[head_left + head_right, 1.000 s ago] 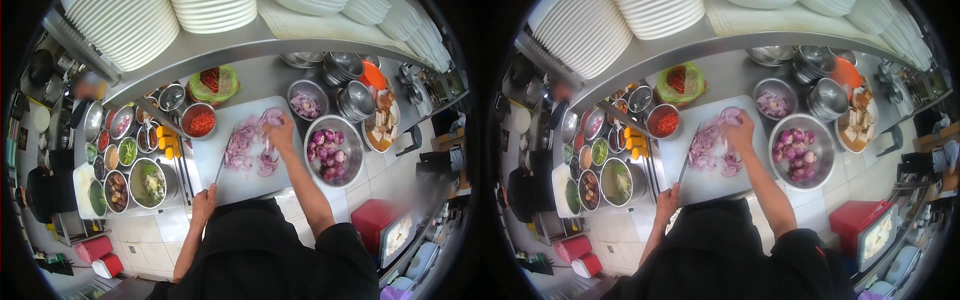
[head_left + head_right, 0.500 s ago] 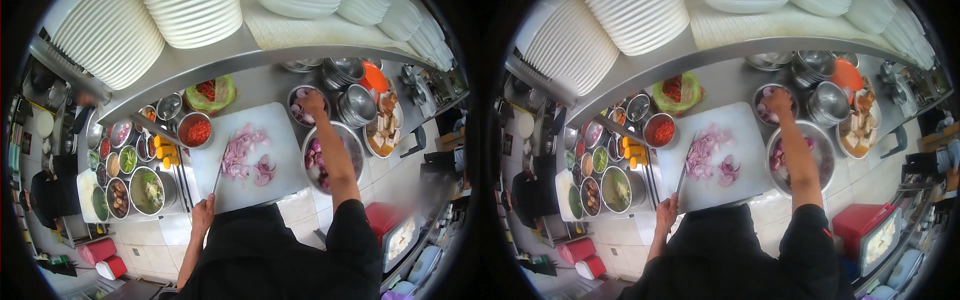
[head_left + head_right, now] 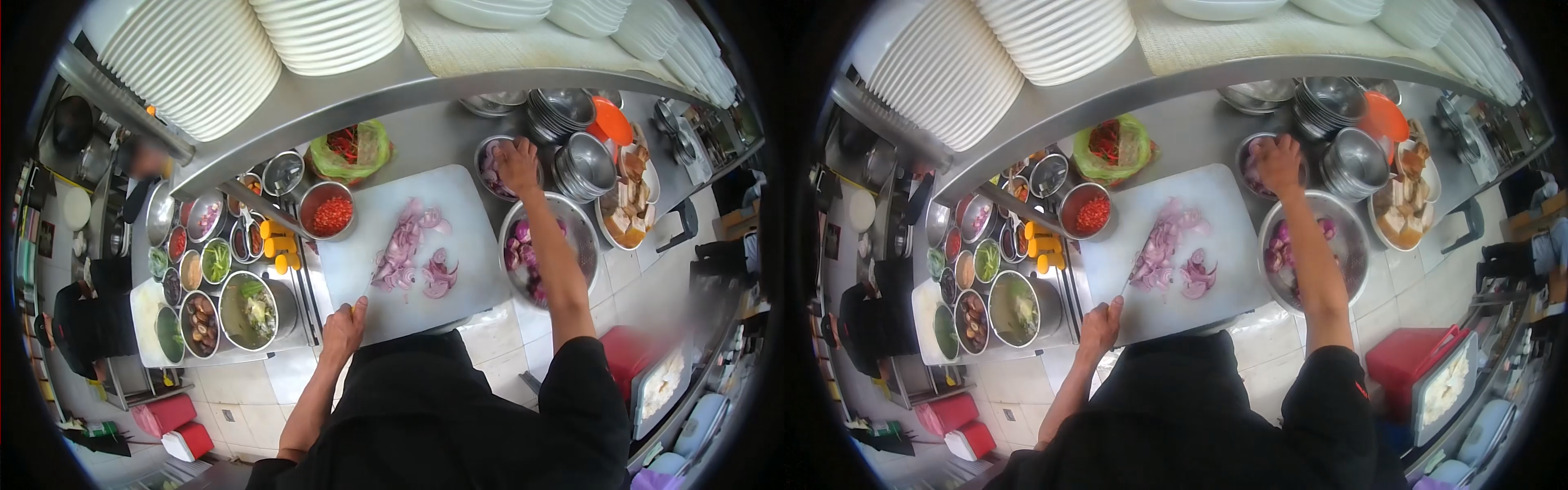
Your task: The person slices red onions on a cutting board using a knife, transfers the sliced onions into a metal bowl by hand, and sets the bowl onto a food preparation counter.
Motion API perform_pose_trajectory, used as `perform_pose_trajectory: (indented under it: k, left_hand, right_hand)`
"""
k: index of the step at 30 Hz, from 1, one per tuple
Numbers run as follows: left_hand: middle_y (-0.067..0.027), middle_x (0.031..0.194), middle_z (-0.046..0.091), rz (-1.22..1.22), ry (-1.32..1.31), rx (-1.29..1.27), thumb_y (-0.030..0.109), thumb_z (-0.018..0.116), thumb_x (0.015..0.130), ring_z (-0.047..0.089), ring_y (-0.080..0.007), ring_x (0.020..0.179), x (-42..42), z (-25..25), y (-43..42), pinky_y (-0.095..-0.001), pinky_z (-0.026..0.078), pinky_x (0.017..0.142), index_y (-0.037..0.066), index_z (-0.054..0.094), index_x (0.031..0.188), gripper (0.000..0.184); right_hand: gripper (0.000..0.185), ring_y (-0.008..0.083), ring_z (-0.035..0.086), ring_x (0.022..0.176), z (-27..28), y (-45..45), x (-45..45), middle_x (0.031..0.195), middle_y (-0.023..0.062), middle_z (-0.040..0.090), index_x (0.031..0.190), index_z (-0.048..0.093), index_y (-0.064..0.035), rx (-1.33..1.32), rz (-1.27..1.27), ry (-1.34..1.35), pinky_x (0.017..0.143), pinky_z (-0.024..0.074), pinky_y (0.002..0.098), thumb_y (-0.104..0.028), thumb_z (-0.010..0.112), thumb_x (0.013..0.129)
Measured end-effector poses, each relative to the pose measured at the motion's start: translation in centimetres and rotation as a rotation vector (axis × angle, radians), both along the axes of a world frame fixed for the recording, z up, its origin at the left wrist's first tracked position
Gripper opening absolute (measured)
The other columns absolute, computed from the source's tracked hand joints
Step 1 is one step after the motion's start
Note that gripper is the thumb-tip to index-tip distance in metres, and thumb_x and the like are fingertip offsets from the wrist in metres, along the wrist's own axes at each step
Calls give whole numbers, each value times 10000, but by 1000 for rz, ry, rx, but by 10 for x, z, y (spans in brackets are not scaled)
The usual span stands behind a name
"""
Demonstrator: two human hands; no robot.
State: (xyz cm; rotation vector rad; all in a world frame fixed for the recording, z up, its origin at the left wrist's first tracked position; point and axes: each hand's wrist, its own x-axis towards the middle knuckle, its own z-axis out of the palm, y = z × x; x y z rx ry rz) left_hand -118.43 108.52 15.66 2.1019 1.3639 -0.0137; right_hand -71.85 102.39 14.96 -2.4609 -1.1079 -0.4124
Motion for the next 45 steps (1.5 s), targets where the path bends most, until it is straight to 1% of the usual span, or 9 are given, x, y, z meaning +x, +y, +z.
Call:
perform_pose_trajectory:
  k: [4, 9, 11, 18, 23, 27, 33, 35, 45]
  left_hand:
    - [-354, 771, 625, -38, -2, 70, 532, 437, 985, 622, -529, 796, 11, 2, 22, -573, 484, 738, -58, 612, 808, 640]
    - [-337, 762, 632, -79, 37, 119, 526, 445, 983, 628, -518, 790, 23, 6, 29, -562, 493, 730, -56, 622, 817, 631]
    - [-328, 760, 637, -187, 50, 72, 529, 450, 980, 629, -515, 788, 16, 7, 28, -564, 490, 733, -57, 629, 830, 631]
    - [-341, 767, 627, -53, -8, 48, 537, 448, 978, 631, -509, 792, -20, 9, 31, -567, 480, 736, -73, 625, 809, 658]
    - [-351, 761, 616, 5, -26, 20, 512, 441, 992, 622, -520, 806, -44, -1, 11, -564, 472, 747, -79, 612, 757, 658]
    - [-354, 764, 614, 45, -43, -53, 503, 446, 995, 617, -526, 808, -50, 0, -1, -562, 471, 748, -81, 609, 758, 651]
    - [-359, 792, 618, 73, -72, -131, 511, 455, 989, 613, -530, 820, -45, 0, -5, -562, 467, 763, -83, 607, 754, 657]
    - [-361, 800, 619, 79, -73, -125, 520, 451, 987, 613, -531, 821, -42, 4, -6, -560, 467, 772, -86, 616, 761, 668]
    - [-362, 771, 612, 110, -141, -131, 533, 443, 986, 615, -528, 803, -39, -11, -3, -546, 474, 757, -100, 626, 755, 697]
  right_hand:
    - [194, 395, 512, 992, 15, 5, -46, 994, 189, 568, 985, 662, -70, 292, 188, -93, 862, 424, 505, -216, 630, 861]
    - [168, 375, 524, 995, -12, 7, -121, 1006, 176, 589, 1002, 651, -45, 380, 449, 305, 900, 422, 472, -81, 605, 845]
    - [232, 390, 517, 1083, -21, 2, -148, 1096, 192, 593, 1079, 635, -36, 373, 383, 469, 961, 414, 463, -121, 612, 865]
    - [488, 444, 409, 1258, -65, 7, -171, 1318, 233, 490, 1264, 544, -48, 246, 388, 361, 1100, 288, 510, -328, 655, 880]
    - [715, 462, 334, 1332, -48, 9, -205, 1397, 224, 431, 1335, 511, -102, 102, 696, 468, 1135, 247, 537, -493, 731, 779]
    - [786, 452, 358, 1298, -15, 1, -252, 1347, 204, 455, 1304, 537, -130, -33, 672, 381, 1091, 284, 551, -520, 789, 669]
    - [563, 384, 405, 1206, -44, 15, -271, 1268, 159, 483, 1113, 645, -159, -101, 561, 219, 944, 375, 549, -388, 783, 618]
    - [410, 355, 458, 1098, -47, 16, -272, 1175, 114, 490, 1010, 644, -161, -6, 570, 197, 895, 408, 524, -247, 766, 628]
    - [311, 340, 621, 890, -52, 28, -263, 1040, 142, 595, 916, 705, -92, 296, 534, 455, 734, 536, 415, -34, 754, 615]
